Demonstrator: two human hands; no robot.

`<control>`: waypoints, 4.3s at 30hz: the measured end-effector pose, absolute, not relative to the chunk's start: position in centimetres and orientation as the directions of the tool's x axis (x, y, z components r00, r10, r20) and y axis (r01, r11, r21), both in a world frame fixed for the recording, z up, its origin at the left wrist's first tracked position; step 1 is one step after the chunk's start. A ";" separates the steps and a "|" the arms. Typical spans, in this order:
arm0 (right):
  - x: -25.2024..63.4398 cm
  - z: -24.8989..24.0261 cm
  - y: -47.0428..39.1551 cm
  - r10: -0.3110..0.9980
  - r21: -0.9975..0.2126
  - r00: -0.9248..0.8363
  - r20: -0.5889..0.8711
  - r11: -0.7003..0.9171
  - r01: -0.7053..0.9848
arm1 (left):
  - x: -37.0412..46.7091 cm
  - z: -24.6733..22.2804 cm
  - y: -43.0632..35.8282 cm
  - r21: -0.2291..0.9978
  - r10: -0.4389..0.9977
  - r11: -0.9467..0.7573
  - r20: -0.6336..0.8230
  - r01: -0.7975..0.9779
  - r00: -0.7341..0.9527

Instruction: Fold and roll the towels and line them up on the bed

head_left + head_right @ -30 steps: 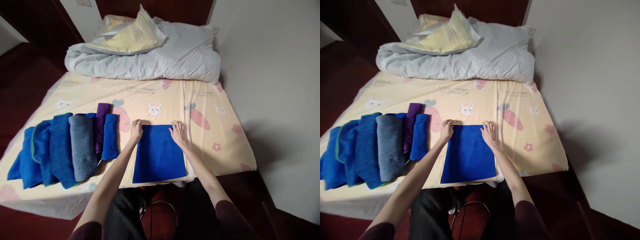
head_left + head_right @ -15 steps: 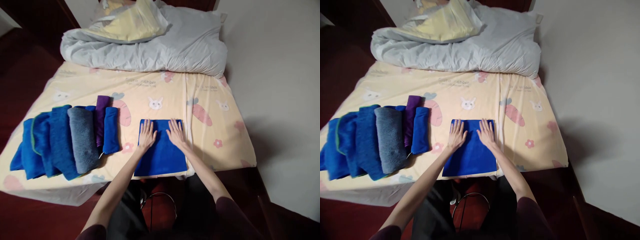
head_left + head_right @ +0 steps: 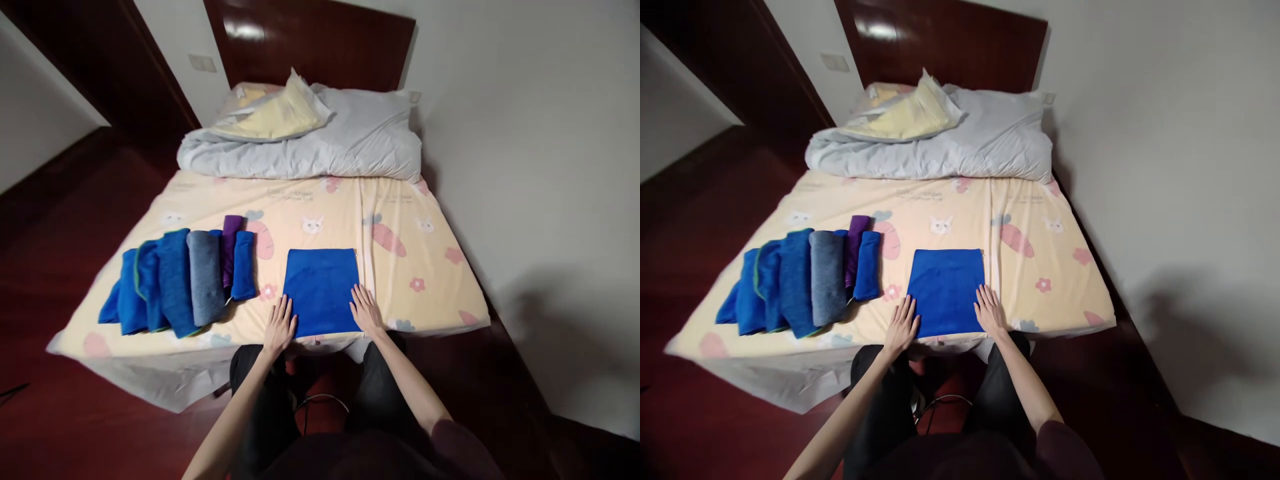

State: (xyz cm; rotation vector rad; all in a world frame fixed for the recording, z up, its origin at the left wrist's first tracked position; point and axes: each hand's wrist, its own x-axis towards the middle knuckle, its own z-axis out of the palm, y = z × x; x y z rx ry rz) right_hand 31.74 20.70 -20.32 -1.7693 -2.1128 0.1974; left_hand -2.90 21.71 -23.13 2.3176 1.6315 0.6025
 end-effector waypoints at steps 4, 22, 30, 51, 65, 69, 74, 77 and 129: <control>32.6 -21.1 13.7 0.962 -0.384 -0.061 0.267 0.164 0.909 | -5.7 -24.1 16.3 0.406 0.935 -0.352 0.197 0.843 0.296; 33.3 -19.7 8.9 0.960 -0.642 0.082 0.268 0.115 0.758 | -7.3 -23.1 14.8 0.786 0.986 -0.157 0.161 0.598 0.048; 33.2 -19.8 9.0 0.960 -0.625 0.055 0.273 0.134 0.769 | -7.3 -22.5 15.0 0.804 0.984 -0.168 0.174 0.570 0.044; 33.4 -20.4 10.1 0.975 -0.661 -0.014 0.221 0.160 0.733 | -6.9 -22.2 15.5 0.811 0.995 -0.080 0.097 0.579 0.000; 32.8 -20.4 10.4 0.959 -0.611 0.026 0.283 0.159 0.776 | -6.8 -21.7 15.3 0.786 0.978 -0.196 0.203 0.587 0.055; 32.6 -20.2 10.8 0.957 -0.632 -0.096 0.273 0.253 0.733 | -6.7 -22.1 16.0 0.761 0.955 -0.291 0.193 0.580 0.225; 32.5 -20.1 11.7 0.966 -0.688 -0.119 0.231 0.248 0.682 | -6.7 -22.8 16.9 0.784 0.959 -0.270 0.169 0.559 0.225; 32.6 -20.5 12.3 0.975 -0.742 -0.041 0.218 0.193 0.642 | -6.6 -23.1 17.3 0.814 0.974 -0.220 0.155 0.538 0.164; 32.7 -23.6 15.0 0.926 -0.866 0.359 0.117 -0.082 0.494 | -5.7 -23.5 17.8 0.770 0.989 -0.010 0.100 0.638 -0.106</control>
